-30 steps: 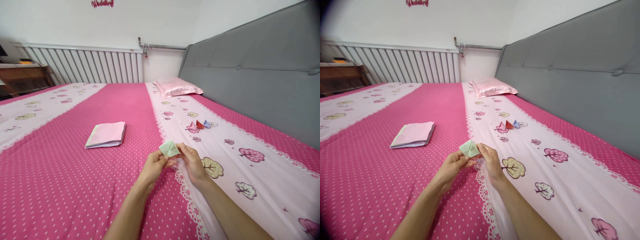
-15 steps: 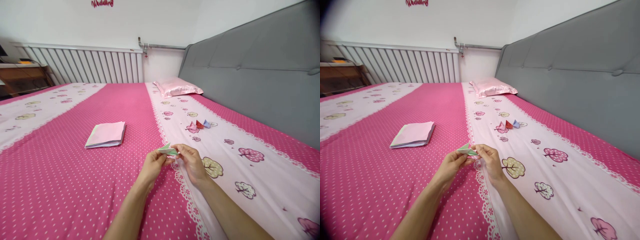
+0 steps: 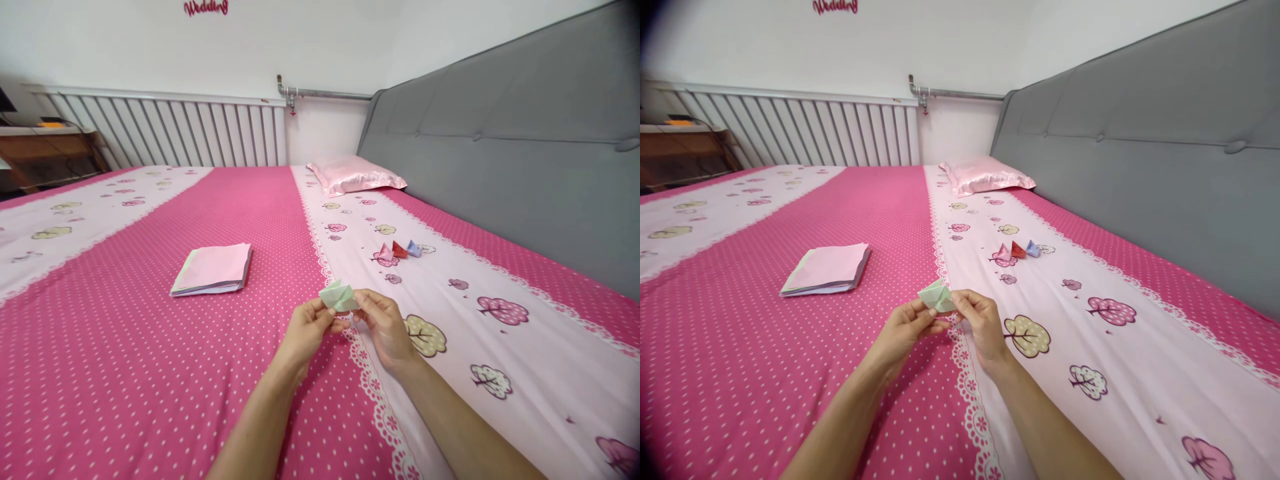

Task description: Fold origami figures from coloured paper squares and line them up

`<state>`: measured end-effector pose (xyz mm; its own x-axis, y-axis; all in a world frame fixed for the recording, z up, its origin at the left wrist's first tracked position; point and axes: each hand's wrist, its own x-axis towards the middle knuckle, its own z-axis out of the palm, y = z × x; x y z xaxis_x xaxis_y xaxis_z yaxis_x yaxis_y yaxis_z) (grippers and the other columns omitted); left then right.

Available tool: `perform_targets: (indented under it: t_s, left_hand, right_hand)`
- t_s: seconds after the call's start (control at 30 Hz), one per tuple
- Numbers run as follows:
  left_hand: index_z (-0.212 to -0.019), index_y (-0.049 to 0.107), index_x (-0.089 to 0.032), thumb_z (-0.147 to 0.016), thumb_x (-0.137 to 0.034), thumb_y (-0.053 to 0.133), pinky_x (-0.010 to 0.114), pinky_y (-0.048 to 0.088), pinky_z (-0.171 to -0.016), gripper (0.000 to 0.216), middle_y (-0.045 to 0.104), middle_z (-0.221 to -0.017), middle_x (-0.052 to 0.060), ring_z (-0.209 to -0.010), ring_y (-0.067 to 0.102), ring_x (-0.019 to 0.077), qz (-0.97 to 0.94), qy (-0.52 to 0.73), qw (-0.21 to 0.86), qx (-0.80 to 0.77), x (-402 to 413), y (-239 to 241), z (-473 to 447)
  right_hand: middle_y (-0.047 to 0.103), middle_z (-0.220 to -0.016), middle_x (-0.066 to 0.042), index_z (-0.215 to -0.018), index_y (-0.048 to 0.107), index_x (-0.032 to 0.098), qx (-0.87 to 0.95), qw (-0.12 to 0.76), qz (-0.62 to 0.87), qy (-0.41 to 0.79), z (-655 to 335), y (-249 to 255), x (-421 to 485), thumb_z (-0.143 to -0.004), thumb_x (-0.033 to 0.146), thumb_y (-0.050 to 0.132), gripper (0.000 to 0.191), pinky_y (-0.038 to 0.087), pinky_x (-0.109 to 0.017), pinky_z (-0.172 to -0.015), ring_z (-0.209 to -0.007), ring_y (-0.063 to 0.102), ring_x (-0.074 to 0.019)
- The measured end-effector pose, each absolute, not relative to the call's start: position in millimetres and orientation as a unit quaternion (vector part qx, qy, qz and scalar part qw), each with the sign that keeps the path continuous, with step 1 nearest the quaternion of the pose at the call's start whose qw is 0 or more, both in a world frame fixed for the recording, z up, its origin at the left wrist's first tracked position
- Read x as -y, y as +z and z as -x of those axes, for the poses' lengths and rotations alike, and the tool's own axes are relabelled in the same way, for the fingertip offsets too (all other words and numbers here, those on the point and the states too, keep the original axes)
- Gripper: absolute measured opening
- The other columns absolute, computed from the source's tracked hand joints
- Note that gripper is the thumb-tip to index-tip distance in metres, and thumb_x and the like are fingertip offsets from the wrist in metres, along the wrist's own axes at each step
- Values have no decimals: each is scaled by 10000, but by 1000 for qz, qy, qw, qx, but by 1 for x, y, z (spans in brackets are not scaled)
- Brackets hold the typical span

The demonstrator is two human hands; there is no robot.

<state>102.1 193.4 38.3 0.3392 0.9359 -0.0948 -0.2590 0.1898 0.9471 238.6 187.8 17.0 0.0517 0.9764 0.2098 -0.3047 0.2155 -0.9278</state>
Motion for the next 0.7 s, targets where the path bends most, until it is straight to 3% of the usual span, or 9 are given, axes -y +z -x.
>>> perform_targets:
  t_s: [0.23,0.7]
  left_hand:
    - [-929,672,-110,-727,-208,654,204,491,-640,225,703,-781,82,-613,636,113,-458,429,681,-378,-192,40,-101]
    - [-1023,607,-125,-770,-260,614,240,496,-609,287,691,-850,106,-611,642,137,-453,417,690,-382,-190,43,-103]
  right_hand:
    - [635,-761,-12,-875,672,186,452,636,383,494,-236,21,-187,-746,313,642,183,372,-226,-527,-550,433,-85]
    - [653,-753,-1,-909,661,209,435,644,422,468,-235,18,-191,-686,268,682,231,446,-252,-573,-601,546,-114]
